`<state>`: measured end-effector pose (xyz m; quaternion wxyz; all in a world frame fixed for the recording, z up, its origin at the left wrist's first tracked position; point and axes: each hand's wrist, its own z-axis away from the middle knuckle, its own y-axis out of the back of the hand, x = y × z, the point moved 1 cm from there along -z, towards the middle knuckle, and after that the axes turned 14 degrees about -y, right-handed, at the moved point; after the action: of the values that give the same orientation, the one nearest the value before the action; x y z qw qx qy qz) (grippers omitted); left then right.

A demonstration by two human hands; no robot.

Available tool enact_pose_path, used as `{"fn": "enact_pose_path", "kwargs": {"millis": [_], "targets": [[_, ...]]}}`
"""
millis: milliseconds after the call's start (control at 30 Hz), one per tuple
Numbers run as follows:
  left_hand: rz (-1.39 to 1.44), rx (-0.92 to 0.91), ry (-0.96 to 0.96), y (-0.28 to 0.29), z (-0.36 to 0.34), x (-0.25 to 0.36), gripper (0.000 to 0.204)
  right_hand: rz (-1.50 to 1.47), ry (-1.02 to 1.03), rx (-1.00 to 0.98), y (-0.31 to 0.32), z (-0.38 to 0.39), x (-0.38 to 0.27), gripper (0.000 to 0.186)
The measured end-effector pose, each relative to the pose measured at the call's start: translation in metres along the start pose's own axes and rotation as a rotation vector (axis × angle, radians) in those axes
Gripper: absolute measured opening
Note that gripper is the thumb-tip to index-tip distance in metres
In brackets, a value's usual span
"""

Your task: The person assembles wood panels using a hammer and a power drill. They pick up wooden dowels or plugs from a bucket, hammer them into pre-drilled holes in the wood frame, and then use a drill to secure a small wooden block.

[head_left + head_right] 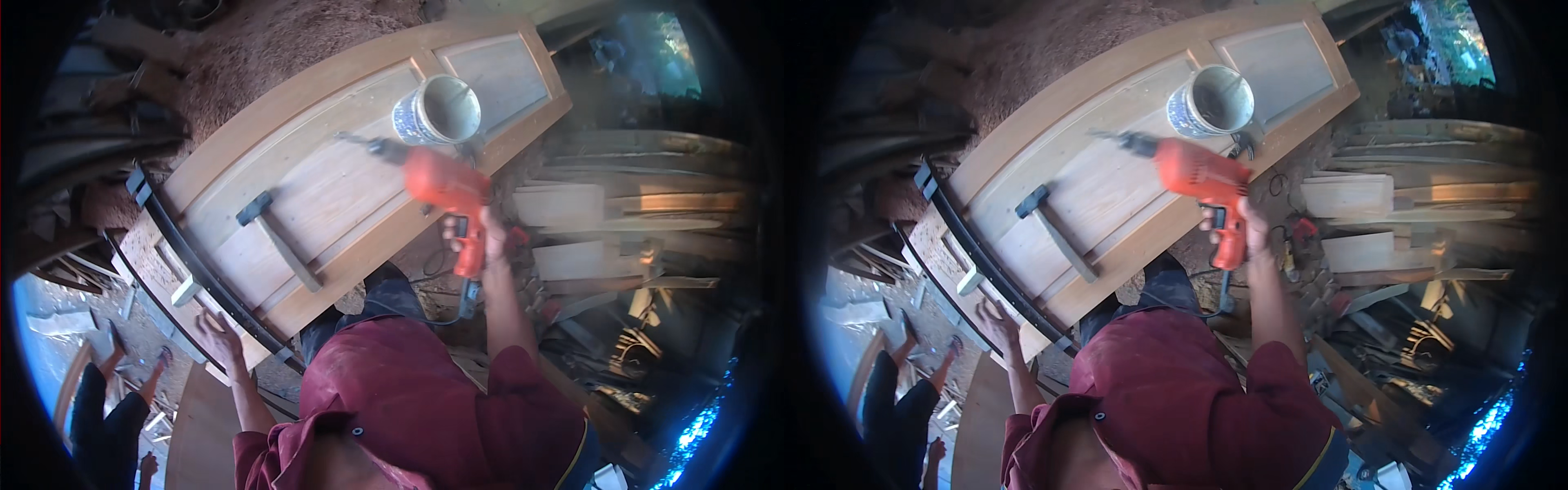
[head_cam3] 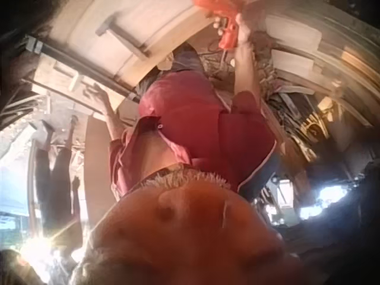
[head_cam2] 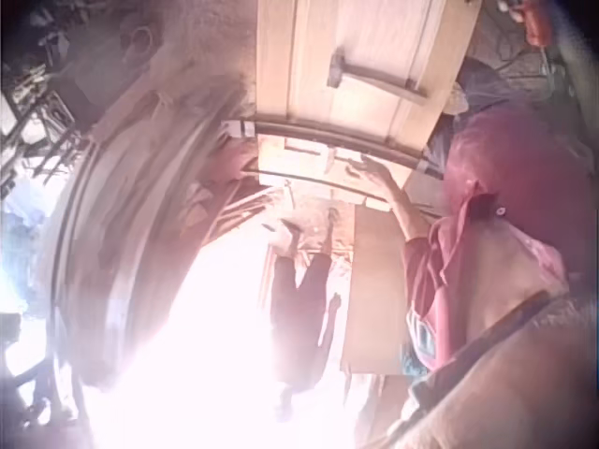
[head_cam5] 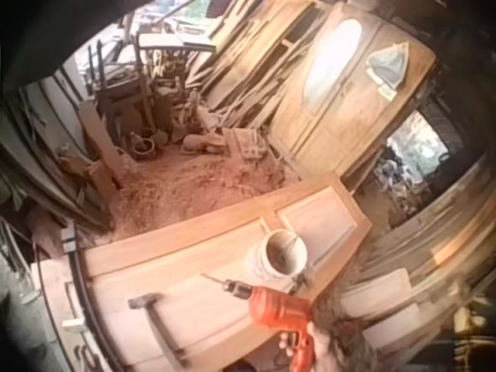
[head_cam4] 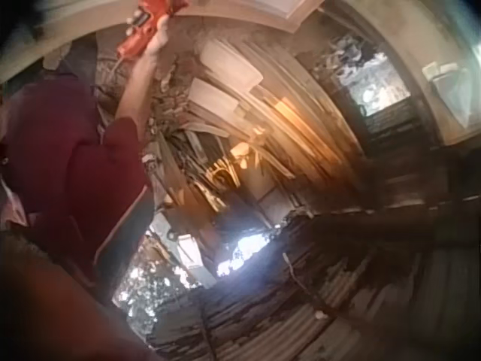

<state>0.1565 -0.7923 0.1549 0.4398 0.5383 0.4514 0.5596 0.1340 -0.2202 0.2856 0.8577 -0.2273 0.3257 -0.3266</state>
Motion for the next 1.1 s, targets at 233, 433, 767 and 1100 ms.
{"fn": "enact_pose_path", "kwargs": {"millis": [233, 433, 767, 1100], "targets": [[0.410, -0.580, -0.204, -0.050, 0.033, 0.147, 0.027, -0.665, 0.302, -0.376, 0.206, -0.005, -0.079, 0.060], [0.432, -0.941, -0.094, -0.054, 0.068, 0.224, 0.033, -0.851, 0.528, -0.287, 0.337, -0.098, -0.146, 0.055], [0.149, -0.900, 0.170, -0.009, 0.036, 0.227, 0.044, -0.665, 0.305, -0.146, 0.482, -0.245, -0.201, 0.015], [0.310, -0.721, 0.328, -0.010, 0.110, 0.245, 0.042, 0.581, 0.072, 0.449, 0.277, -0.391, -0.192, 0.022]]}}
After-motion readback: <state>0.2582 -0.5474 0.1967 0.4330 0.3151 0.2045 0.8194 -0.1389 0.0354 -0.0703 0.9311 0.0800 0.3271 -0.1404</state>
